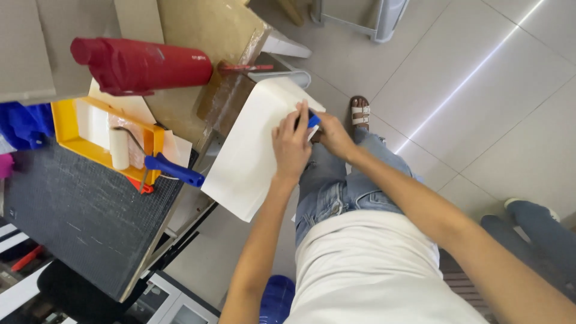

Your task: The person smooths a white sheet with a blue squeegee, then uses a paint roller to apply adhesive to a rectangular board. They place the sheet onto the adhesive-coated board and smooth it with the squeegee. The person repeats this process on another board, using a utility knife and ruler to trim excess material.

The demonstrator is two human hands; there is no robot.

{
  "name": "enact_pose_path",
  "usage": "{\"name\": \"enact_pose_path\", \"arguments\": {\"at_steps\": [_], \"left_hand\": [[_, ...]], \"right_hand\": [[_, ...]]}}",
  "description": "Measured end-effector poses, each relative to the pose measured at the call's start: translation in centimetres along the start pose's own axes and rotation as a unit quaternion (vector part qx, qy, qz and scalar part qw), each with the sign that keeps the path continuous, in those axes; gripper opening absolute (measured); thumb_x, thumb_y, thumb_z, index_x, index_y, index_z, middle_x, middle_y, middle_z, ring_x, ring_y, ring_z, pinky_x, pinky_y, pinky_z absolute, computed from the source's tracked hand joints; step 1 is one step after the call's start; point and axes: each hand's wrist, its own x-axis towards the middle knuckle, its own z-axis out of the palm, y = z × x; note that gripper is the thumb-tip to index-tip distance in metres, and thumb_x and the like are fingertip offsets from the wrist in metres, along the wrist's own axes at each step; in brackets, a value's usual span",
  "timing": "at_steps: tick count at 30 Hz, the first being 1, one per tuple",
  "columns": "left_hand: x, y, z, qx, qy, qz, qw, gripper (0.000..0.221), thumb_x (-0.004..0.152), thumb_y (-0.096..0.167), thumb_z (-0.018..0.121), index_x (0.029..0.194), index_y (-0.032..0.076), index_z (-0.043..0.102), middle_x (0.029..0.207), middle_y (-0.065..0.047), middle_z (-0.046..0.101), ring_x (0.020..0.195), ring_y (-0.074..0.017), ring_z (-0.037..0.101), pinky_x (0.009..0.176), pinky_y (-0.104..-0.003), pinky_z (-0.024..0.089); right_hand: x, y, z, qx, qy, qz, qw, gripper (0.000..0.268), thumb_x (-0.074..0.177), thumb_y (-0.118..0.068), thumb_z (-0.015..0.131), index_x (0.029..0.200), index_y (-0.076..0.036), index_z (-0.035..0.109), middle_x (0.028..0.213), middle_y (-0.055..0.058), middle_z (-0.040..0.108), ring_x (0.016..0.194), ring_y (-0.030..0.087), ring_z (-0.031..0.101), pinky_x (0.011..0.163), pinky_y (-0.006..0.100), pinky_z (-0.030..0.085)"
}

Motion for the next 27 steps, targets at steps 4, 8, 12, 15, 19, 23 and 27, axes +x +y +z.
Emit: {"name": "enact_pose_path", "arguments": {"at_steps": [4, 8, 12, 15, 19, 23, 27], "left_hand": [[0.1, -6.8, 0.0, 0.016, 0.051, -0.04, 0.998, 0.034, 0.099, 0.019, 0.055, 0.13, 0.008, 0.064, 0.114, -0.01, 0.06, 0.104, -0.0296, 0.058, 0.08, -0.042, 0.043], [-1.9, -4.5, -0.3, 0.089, 0.083, -0.061, 0.991, 0.051, 0.105, 0.041, 0.041, 0.145, 0.012, 0.053, 0.121, -0.007, 0.059, 0.108, -0.025, 0.06, 0.082, -0.038, 0.041], [-4.3, -5.7, -0.9, 0.078, 0.037, 0.008, 0.996, 0.033, 0.099, 0.024, 0.056, 0.124, 0.007, 0.07, 0.112, -0.012, 0.064, 0.103, -0.0297, 0.061, 0.084, -0.042, 0.042], [-3.3, -9.2, -2.7, 0.102, 0.094, -0.147, 0.979, 0.052, 0.105, 0.035, 0.047, 0.149, 0.008, 0.051, 0.119, -0.011, 0.06, 0.105, -0.027, 0.061, 0.083, -0.037, 0.042], [-5.0, -3.3, -0.6, 0.095, 0.054, -0.099, 0.989, 0.052, 0.104, 0.04, 0.047, 0.14, 0.005, 0.059, 0.112, -0.014, 0.061, 0.099, -0.0314, 0.061, 0.08, -0.04, 0.043], [-4.1, -6.0, -1.8, 0.092, 0.07, -0.117, 0.986, 0.052, 0.102, 0.032, 0.052, 0.146, 0.005, 0.052, 0.118, -0.016, 0.061, 0.103, -0.0326, 0.061, 0.082, -0.041, 0.044], [-4.8, -7.0, -0.5, 0.14, 0.088, -0.216, 0.962, 0.058, 0.104, 0.039, 0.046, 0.152, 0.007, 0.047, 0.12, -0.021, 0.056, 0.106, -0.041, 0.058, 0.083, -0.048, 0.045]], "right_hand": [[-0.8, -1.1, 1.0, 0.037, 0.068, -0.014, 0.997, 0.048, 0.085, 0.0, 0.075, 0.132, -0.004, 0.064, 0.134, 0.018, 0.064, 0.122, 0.036, 0.06, 0.105, 0.05, 0.049], [-0.6, -0.3, 1.2, 0.041, 0.093, -0.049, 0.994, 0.054, 0.086, 0.001, 0.073, 0.138, -0.001, 0.058, 0.138, 0.02, 0.06, 0.125, 0.038, 0.057, 0.105, 0.054, 0.047], [-1.1, 0.8, 2.3, 0.029, 0.086, -0.027, 0.996, 0.053, 0.089, -0.009, 0.072, 0.14, -0.009, 0.058, 0.14, 0.01, 0.062, 0.128, 0.029, 0.058, 0.111, 0.047, 0.043], [-1.3, 0.2, 2.2, 0.016, 0.089, -0.008, 0.996, 0.054, 0.091, -0.011, 0.07, 0.143, -0.013, 0.056, 0.143, 0.005, 0.06, 0.132, 0.025, 0.055, 0.111, 0.045, 0.04], [-1.5, 0.0, 2.0, 0.012, 0.074, 0.016, 0.997, 0.056, 0.092, -0.011, 0.068, 0.145, -0.015, 0.054, 0.144, 0.003, 0.06, 0.133, 0.025, 0.054, 0.112, 0.047, 0.039], [-1.4, -0.2, 1.8, -0.004, 0.06, 0.023, 0.998, 0.056, 0.091, -0.013, 0.069, 0.145, -0.018, 0.054, 0.143, 0.002, 0.06, 0.133, 0.024, 0.054, 0.112, 0.049, 0.039], [-1.4, 0.1, 2.2, -0.005, 0.049, 0.031, 0.998, 0.061, 0.091, -0.016, 0.068, 0.148, -0.022, 0.05, 0.147, -0.002, 0.057, 0.136, 0.022, 0.052, 0.113, 0.05, 0.038]]}}
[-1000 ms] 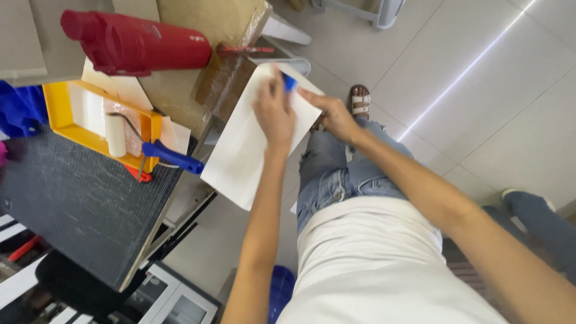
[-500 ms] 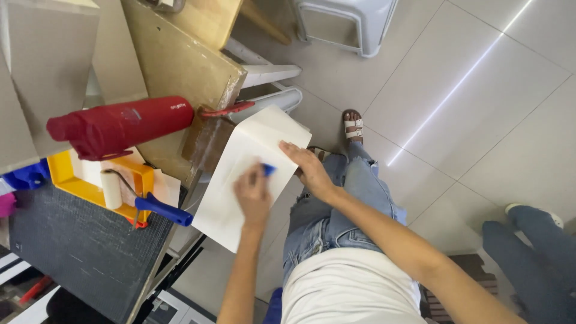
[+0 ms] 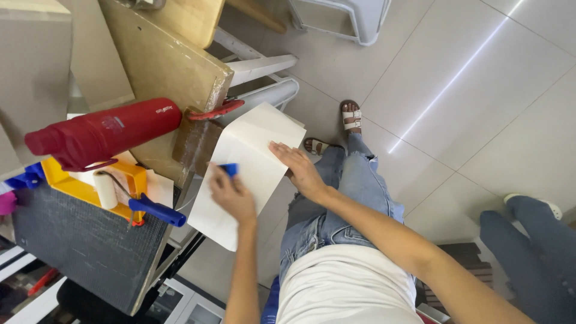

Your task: The person smooths a white sheet with a blue squeegee, then uses a paint roller to apply adhesive to a rectangular board. They place the sheet onto the adhesive-coated board and smooth it with the squeegee. The person repeats this process on another board, using a utility knife and ruler to trim excess material.

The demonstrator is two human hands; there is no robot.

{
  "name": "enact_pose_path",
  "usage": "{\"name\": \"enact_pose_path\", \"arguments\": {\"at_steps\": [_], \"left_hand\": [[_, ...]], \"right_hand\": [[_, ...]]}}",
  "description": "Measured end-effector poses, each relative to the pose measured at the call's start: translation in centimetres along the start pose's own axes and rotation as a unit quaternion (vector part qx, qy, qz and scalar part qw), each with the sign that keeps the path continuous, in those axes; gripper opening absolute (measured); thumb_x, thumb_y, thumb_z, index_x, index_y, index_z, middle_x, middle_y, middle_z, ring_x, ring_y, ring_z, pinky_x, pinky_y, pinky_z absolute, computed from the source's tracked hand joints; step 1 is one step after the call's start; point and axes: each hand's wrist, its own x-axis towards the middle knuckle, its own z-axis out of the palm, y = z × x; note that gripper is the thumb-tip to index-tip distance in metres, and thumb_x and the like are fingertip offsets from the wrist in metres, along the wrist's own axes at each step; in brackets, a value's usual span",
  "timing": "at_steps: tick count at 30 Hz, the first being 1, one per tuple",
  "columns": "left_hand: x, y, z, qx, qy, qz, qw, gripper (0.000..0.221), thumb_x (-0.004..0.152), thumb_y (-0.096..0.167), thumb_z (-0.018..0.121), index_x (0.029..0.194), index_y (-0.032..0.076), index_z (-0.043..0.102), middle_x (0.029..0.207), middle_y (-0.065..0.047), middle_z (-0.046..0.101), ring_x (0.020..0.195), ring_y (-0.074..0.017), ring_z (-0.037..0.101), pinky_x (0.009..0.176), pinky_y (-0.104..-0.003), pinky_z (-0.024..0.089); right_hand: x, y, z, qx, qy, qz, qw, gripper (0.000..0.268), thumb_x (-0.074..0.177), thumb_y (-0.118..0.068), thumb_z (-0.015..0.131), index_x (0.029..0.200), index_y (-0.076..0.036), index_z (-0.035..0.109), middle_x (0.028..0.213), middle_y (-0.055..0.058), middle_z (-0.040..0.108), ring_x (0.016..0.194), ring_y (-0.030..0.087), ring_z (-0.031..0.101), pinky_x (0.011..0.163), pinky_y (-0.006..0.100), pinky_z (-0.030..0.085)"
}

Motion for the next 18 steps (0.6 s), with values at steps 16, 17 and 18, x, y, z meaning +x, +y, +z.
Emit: {"name": "enact_pose_path", "arguments": {"at_steps": [16, 17, 18], "left_hand": [[0.8, 10.1, -1.4, -0.068, 0.02, 0.012, 0.997, 0.049, 0.106, 0.031, 0.041, 0.147, 0.006, 0.048, 0.118, -0.011, 0.057, 0.102, -0.0297, 0.061, 0.077, -0.04, 0.04], [1.0, 8.6, -1.3, -0.066, 0.017, 0.01, 0.998, 0.05, 0.105, 0.031, 0.043, 0.147, 0.004, 0.048, 0.117, -0.015, 0.057, 0.101, -0.0357, 0.06, 0.075, -0.045, 0.043], [1.3, 7.2, -1.1, -0.064, 0.014, 0.009, 0.998, 0.051, 0.105, 0.032, 0.046, 0.146, 0.002, 0.048, 0.116, -0.02, 0.058, 0.1, -0.0417, 0.059, 0.074, -0.049, 0.045]], "right_hand": [[0.2, 2.0, 0.4, -0.021, 0.0, -0.062, 0.998, 0.057, 0.09, -0.013, 0.072, 0.145, -0.015, 0.055, 0.144, 0.005, 0.06, 0.131, 0.026, 0.056, 0.106, 0.048, 0.044], [0.2, 2.2, 0.4, -0.01, 0.002, -0.066, 0.998, 0.059, 0.09, -0.013, 0.072, 0.146, -0.015, 0.054, 0.145, 0.005, 0.059, 0.132, 0.027, 0.055, 0.106, 0.048, 0.043], [0.3, 2.3, 0.3, 0.0, 0.006, -0.07, 0.998, 0.061, 0.09, -0.014, 0.073, 0.147, -0.015, 0.052, 0.146, 0.005, 0.058, 0.132, 0.027, 0.054, 0.106, 0.048, 0.043]]}}
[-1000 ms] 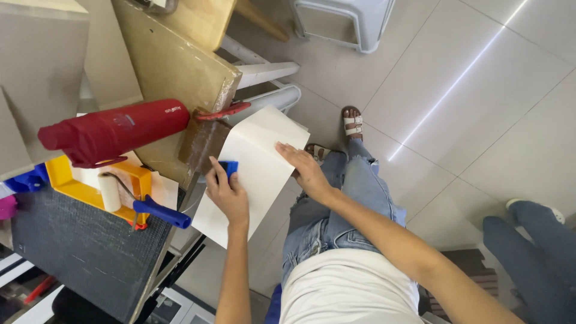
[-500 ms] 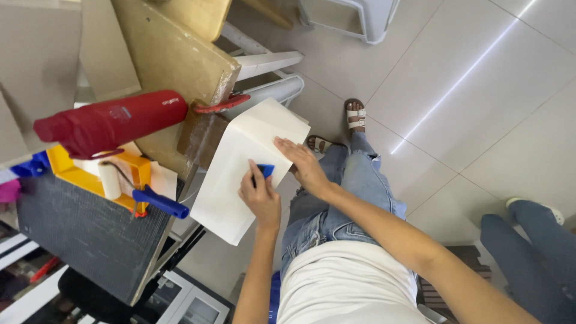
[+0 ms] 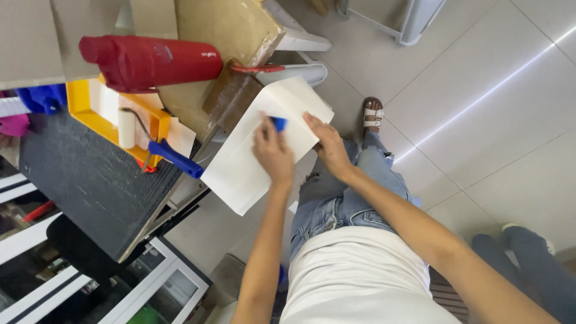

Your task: The person smooths a white sheet with a blue squeegee, then uses a paint roller to apply adhesive to a rectangular board. They place the sheet onto the adhesive-coated board and smooth it with the squeegee. The person repeats this process on another board, using a utility knife and ruler to trim excess material.

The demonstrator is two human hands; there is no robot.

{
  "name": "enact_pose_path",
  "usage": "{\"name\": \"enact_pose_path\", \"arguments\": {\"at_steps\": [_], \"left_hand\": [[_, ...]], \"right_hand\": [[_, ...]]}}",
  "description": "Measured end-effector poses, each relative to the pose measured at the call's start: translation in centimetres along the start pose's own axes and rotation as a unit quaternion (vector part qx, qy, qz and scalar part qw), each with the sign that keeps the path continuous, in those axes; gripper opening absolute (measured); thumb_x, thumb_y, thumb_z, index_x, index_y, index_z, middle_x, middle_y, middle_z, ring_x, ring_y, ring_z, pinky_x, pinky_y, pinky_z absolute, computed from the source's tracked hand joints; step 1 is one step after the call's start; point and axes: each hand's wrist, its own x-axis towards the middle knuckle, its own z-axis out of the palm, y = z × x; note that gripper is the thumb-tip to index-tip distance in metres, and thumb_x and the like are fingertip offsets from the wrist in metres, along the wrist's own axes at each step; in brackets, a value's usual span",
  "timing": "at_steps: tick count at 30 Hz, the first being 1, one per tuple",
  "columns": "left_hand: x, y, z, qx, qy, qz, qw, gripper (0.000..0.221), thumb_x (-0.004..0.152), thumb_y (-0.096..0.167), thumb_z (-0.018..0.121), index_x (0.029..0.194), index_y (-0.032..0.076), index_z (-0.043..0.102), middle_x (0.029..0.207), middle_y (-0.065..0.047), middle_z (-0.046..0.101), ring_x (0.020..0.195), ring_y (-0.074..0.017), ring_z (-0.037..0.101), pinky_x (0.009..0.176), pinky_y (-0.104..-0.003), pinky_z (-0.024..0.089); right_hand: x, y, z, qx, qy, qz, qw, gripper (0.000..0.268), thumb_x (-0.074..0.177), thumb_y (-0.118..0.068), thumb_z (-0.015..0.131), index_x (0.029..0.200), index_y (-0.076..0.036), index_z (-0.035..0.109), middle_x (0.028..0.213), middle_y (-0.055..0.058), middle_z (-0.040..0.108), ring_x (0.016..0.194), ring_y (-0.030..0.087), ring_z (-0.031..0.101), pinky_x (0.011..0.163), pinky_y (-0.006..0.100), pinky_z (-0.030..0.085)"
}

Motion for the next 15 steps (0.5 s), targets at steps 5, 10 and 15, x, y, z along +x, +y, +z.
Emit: {"name": "enact_pose_path", "arguments": {"at_steps": [5, 10, 15], "left_hand": [[2.1, -2.2, 1.7, 0.02, 0.024, 0.0, 1.0, 0.051, 0.1, 0.03, 0.049, 0.146, 0.009, 0.048, 0.12, -0.011, 0.056, 0.107, -0.0316, 0.059, 0.078, -0.044, 0.044], [2.2, 1.1, 1.1, -0.035, -0.058, 0.133, 0.989, 0.054, 0.095, 0.02, 0.061, 0.148, 0.018, 0.051, 0.113, -0.003, 0.06, 0.099, -0.0223, 0.061, 0.078, -0.035, 0.04], [3.7, -0.1, 2.7, 0.027, 0.019, 0.129, 0.991, 0.056, 0.089, 0.011, 0.066, 0.144, 0.015, 0.054, 0.114, -0.007, 0.06, 0.097, -0.0271, 0.061, 0.073, -0.04, 0.042]], "right_hand": [[0.2, -0.2, 0.1, 0.004, -0.009, 0.011, 1.0, 0.064, 0.088, -0.011, 0.075, 0.148, -0.014, 0.052, 0.147, 0.004, 0.056, 0.132, 0.027, 0.054, 0.109, 0.047, 0.041], [-0.8, 3.4, 1.8, -0.041, -0.015, 0.022, 0.999, 0.062, 0.087, -0.012, 0.077, 0.144, -0.019, 0.056, 0.14, -0.001, 0.062, 0.128, 0.02, 0.058, 0.11, 0.042, 0.042], [0.0, 0.7, -0.1, -0.052, -0.043, 0.027, 0.997, 0.063, 0.092, -0.013, 0.072, 0.15, -0.02, 0.049, 0.151, -0.001, 0.052, 0.135, 0.021, 0.052, 0.111, 0.048, 0.037]]}}
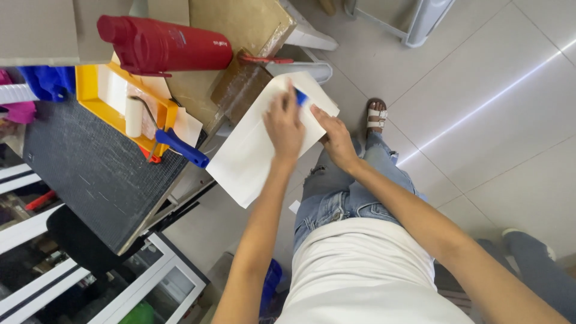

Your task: The person smooths a white sheet with a blue squeegee, then uses a paint roller to apply adhesive to a rectangular board. They place the sheet onto the adhesive-coated board and smooth it with the squeegee. The person repeats this process on another board, using a utility knife and ruler to trim excess material.

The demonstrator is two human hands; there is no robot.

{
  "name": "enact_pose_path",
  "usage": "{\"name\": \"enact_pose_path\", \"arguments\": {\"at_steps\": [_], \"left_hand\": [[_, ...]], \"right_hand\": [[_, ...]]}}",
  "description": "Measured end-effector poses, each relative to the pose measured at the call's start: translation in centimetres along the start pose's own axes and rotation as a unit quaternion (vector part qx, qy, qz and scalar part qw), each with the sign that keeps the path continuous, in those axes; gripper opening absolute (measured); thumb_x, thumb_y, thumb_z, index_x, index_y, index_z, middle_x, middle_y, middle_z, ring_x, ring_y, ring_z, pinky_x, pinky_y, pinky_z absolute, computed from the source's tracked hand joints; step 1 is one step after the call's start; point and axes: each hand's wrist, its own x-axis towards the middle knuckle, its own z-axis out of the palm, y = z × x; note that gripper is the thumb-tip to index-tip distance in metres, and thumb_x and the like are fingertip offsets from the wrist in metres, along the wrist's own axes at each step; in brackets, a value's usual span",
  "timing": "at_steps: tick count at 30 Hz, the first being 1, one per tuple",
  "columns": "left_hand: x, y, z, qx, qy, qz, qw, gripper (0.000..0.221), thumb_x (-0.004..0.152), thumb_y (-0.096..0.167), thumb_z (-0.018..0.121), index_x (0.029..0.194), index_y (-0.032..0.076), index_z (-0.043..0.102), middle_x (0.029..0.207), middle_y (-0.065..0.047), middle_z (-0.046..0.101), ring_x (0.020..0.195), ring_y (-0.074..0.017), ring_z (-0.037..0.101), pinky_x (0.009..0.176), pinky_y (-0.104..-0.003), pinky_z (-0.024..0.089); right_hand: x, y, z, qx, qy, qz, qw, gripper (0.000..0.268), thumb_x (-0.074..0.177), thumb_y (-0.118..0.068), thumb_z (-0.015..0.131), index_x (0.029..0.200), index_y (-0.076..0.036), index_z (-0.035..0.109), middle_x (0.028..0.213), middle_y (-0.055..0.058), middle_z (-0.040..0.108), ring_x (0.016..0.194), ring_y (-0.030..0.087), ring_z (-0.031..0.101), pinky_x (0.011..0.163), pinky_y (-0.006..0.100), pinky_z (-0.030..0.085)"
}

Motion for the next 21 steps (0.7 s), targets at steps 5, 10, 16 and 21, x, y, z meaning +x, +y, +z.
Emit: {"name": "enact_pose_path", "arguments": {"at_steps": [5, 10, 16, 21], "left_hand": [[-1.2, -0.3, -0.6, -0.031, -0.032, 0.045, 0.998, 0.056, 0.089, 0.014, 0.066, 0.144, 0.017, 0.054, 0.113, -0.004, 0.061, 0.097, -0.0231, 0.061, 0.076, -0.037, 0.04], [-1.7, -0.5, 0.1, 0.022, 0.014, -0.011, 1.0, 0.057, 0.092, 0.015, 0.064, 0.147, 0.017, 0.051, 0.12, -0.007, 0.06, 0.107, -0.0256, 0.061, 0.08, -0.04, 0.041], [-2.4, 0.1, -1.0, -0.043, -0.066, 0.121, 0.99, 0.053, 0.092, 0.014, 0.062, 0.145, 0.021, 0.055, 0.112, -0.001, 0.062, 0.09, -0.0169, 0.06, 0.076, -0.033, 0.037], [2.4, -3.5, 0.1, 0.005, 0.042, -0.013, 0.999, 0.057, 0.097, 0.016, 0.058, 0.152, 0.014, 0.044, 0.115, -0.005, 0.059, 0.097, -0.0229, 0.061, 0.075, -0.036, 0.039]], "right_hand": [[0.1, 0.4, 0.2, -0.013, -0.018, 0.009, 1.0, 0.059, 0.092, -0.02, 0.072, 0.147, -0.022, 0.05, 0.147, -0.003, 0.055, 0.133, 0.018, 0.053, 0.114, 0.051, 0.034], [0.3, 0.1, 0.0, -0.004, -0.034, 0.02, 0.999, 0.064, 0.095, -0.025, 0.067, 0.153, -0.023, 0.041, 0.156, -0.004, 0.046, 0.139, 0.018, 0.047, 0.115, 0.054, 0.031], [0.5, -0.8, -1.1, -0.046, -0.027, -0.019, 0.998, 0.062, 0.087, -0.016, 0.077, 0.143, -0.011, 0.052, 0.144, 0.007, 0.058, 0.132, 0.023, 0.055, 0.113, 0.052, 0.036], [0.7, -0.3, -0.8, -0.018, -0.047, 0.015, 0.999, 0.07, 0.09, -0.016, 0.072, 0.154, -0.02, 0.042, 0.156, -0.001, 0.047, 0.139, 0.019, 0.047, 0.114, 0.055, 0.034]]}}
